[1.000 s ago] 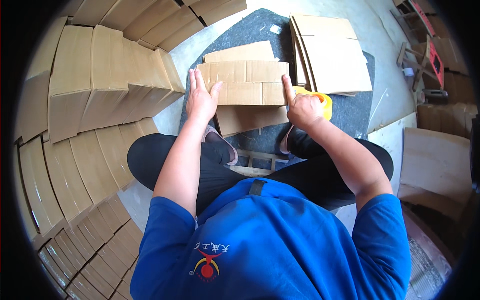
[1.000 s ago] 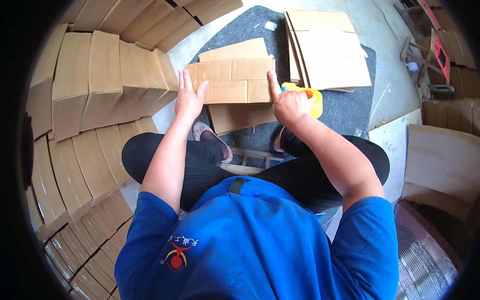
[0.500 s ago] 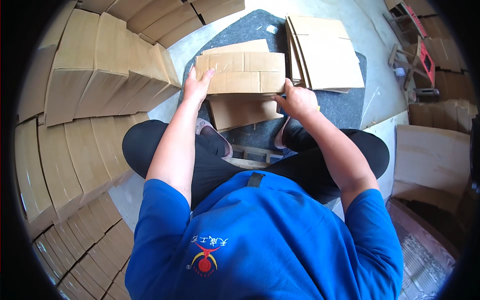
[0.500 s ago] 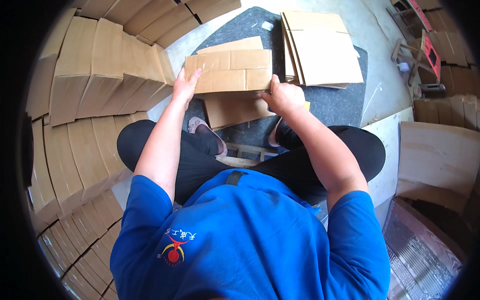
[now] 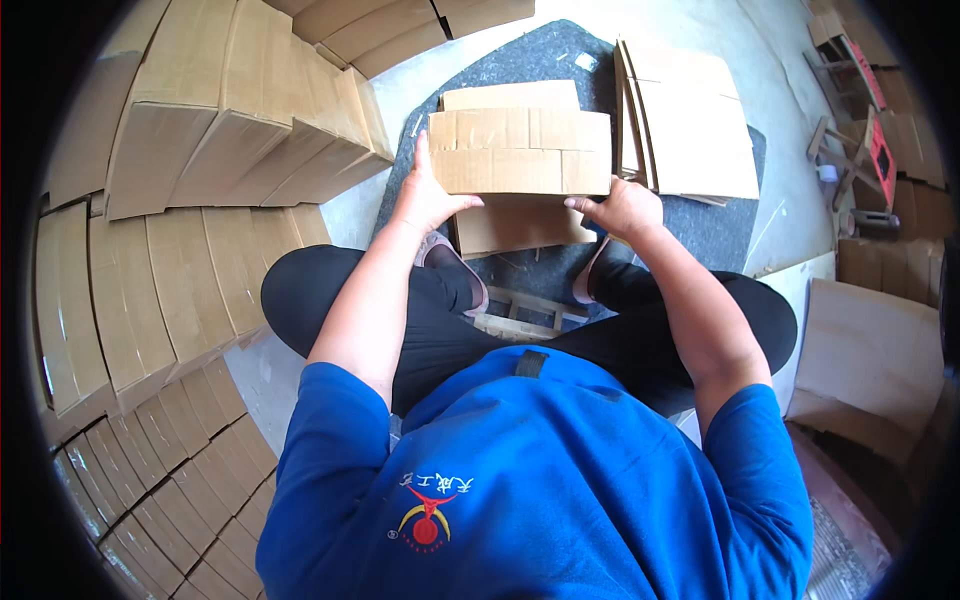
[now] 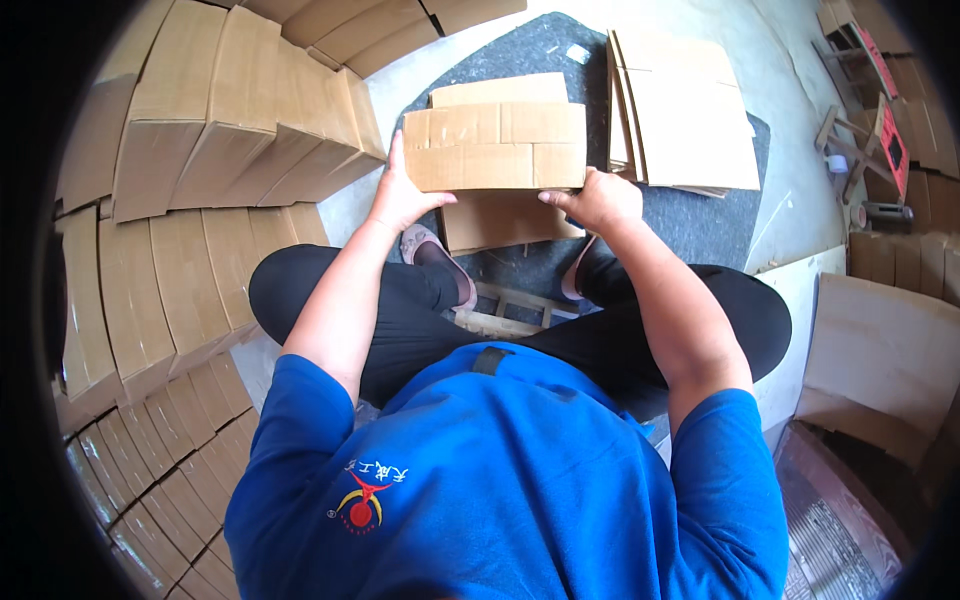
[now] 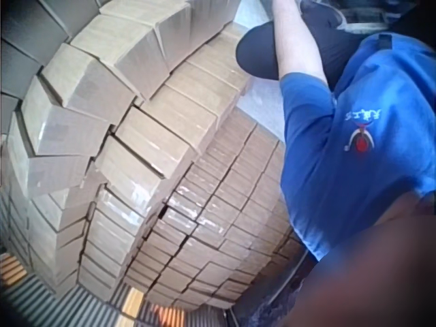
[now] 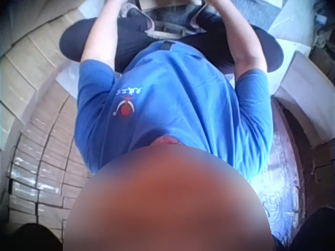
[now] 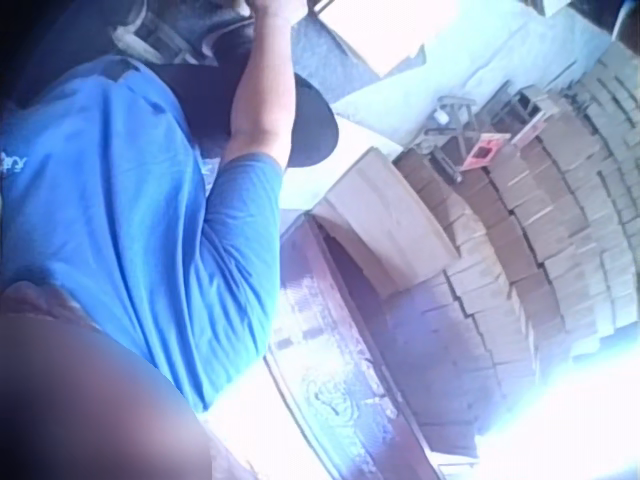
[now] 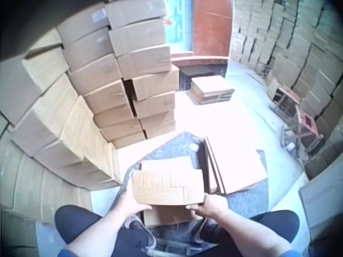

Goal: The person is folding and taping cardboard boxes together in a production or storage area.

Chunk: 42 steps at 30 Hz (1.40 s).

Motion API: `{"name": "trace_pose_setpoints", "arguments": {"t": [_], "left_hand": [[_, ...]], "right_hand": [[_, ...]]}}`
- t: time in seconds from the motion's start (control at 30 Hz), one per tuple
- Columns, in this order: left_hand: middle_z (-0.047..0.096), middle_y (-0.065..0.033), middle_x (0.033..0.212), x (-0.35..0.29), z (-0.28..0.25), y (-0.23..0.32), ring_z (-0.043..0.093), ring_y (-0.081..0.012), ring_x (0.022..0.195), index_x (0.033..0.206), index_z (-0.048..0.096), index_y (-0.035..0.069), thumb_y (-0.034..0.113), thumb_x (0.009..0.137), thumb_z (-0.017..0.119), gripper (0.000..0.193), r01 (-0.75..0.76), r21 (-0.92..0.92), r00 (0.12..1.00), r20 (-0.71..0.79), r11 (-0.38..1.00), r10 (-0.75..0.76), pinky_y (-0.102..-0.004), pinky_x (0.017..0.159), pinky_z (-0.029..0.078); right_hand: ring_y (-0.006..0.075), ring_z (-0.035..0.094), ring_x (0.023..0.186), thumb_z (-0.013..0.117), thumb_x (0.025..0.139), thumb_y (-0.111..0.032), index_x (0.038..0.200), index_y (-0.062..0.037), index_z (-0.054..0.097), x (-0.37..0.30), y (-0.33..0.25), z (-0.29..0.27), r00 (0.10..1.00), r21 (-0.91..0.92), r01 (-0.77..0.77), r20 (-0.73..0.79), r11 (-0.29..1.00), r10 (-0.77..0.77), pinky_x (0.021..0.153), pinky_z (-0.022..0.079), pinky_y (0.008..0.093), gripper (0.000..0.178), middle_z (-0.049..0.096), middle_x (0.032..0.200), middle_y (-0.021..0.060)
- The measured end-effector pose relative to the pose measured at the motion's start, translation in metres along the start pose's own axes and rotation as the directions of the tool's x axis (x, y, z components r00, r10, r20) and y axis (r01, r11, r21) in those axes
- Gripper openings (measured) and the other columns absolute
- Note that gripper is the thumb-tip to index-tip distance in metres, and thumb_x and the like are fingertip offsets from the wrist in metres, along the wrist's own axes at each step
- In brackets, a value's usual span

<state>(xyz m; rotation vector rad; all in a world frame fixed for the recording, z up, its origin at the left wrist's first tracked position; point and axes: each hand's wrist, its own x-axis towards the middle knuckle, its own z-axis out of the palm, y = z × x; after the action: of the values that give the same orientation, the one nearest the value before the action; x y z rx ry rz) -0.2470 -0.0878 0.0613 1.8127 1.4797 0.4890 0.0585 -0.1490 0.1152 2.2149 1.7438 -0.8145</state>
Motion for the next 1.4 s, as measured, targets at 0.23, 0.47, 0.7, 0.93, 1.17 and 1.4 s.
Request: {"name": "trace_pose_setpoints", "arguments": {"t": [0.23, 0.47, 0.7, 0.93, 1.17, 1.4], "left_hand": [[0.058, -0.0249, 0.13, 0.001, -0.009, -0.004, 0.061, -0.0387, 0.114, 0.155, -0.01, 0.014, 0.025, 0.064, 0.092, 0.136, 0.128, 0.151, 0.992, -0.032, 0.98, -0.125, -0.0427, 0.099, 0.049], [0.041, -0.0147, 0.146, -0.017, 0.003, 0.004, 0.037, -0.0261, 0.138, 0.151, 0.019, 0.004, 0.002, 0.059, 0.087, 0.115, 0.196, -0.706, 0.98, 0.129, 0.681, -0.149, -0.0378, 0.115, 0.031], [0.026, -0.0162, 0.157, -0.093, -0.078, 0.112, 0.029, -0.021, 0.143, 0.157, 0.003, 0.003, 0.017, 0.091, 0.068, 0.094, -0.278, -0.738, 0.951, -0.304, 0.615, 0.065, -0.0359, 0.115, 0.028], [0.016, -0.0157, 0.16, -0.216, -0.165, 0.2, 0.022, -0.0245, 0.147, 0.156, -0.01, 0.007, -0.003, 0.082, 0.056, 0.1, -0.889, -0.405, 0.456, -0.729, 0.215, 0.51, -0.0412, 0.118, 0.021], [0.023, -0.0116, 0.158, -0.313, -0.284, 0.201, 0.025, -0.0294, 0.144, 0.155, 0.012, 0.011, 0.02, 0.086, 0.064, 0.087, -0.719, 0.559, -0.186, -0.728, 0.413, 0.66, -0.0504, 0.118, 0.02], [0.036, -0.0144, 0.149, -0.357, -0.403, 0.275, 0.04, -0.022, 0.135, 0.154, 0.016, 0.003, 0.005, 0.1, 0.048, 0.063, -0.503, 0.594, -0.274, -0.799, 0.628, 0.536, -0.0373, 0.113, 0.032]], "right_hand": [[0.0301, 0.068, 0.103, 0.073, 0.075, -0.064, 0.125, -0.0113, 0.059, 0.008, -0.007, 0.009, 0.999, -0.013, 0.046, -0.021, 0.999, -0.047, 0.088, 0.054, 0.04, 0.074, 0.071, 0.108, 0.0153], [0.0188, 0.063, 0.082, 0.064, 0.091, -0.048, 0.098, 0.0085, 0.066, -0.007, 0.015, 0.002, 0.995, 0.644, 0.018, 0.064, 0.765, -0.076, 0.073, 0.05, 0.0338, 0.057, 0.068, 0.089, 0.015], [0.0116, 0.058, 0.079, 0.067, 0.092, -0.017, 0.103, 0.004, 0.061, -0.116, -0.025, -0.075, 0.869, 0.718, 0.467, -0.481, 0.517, -0.117, 0.073, 0.048, 0.0275, 0.024, 0.065, 0.086, 0.0068], [0.0145, 0.06, 0.101, 0.064, 0.095, -0.014, 0.141, 0.0062, 0.038, -0.219, -0.067, -0.155, 0.477, 0.466, 0.878, -0.837, 0.107, -0.268, 0.091, 0.046, 0.0282, 0.057, 0.063, 0.116, 0.0136], [0.0092, 0.062, 0.083, 0.072, 0.09, -0.026, 0.134, 0.0006, 0.048, -0.27, -0.232, -0.258, 0.053, 0.23, 0.939, -0.829, -0.254, -0.557, 0.072, 0.05, 0.0242, 0.057, 0.067, 0.1, 0.007], [0.014, 0.064, 0.09, 0.064, 0.094, -0.036, 0.114, 0.0012, 0.059, -0.332, -0.417, -0.348, 0.047, 0.44, 0.848, -0.615, -0.294, -0.787, 0.081, 0.053, 0.0316, 0.043, 0.064, 0.097, 0.0073]]}}
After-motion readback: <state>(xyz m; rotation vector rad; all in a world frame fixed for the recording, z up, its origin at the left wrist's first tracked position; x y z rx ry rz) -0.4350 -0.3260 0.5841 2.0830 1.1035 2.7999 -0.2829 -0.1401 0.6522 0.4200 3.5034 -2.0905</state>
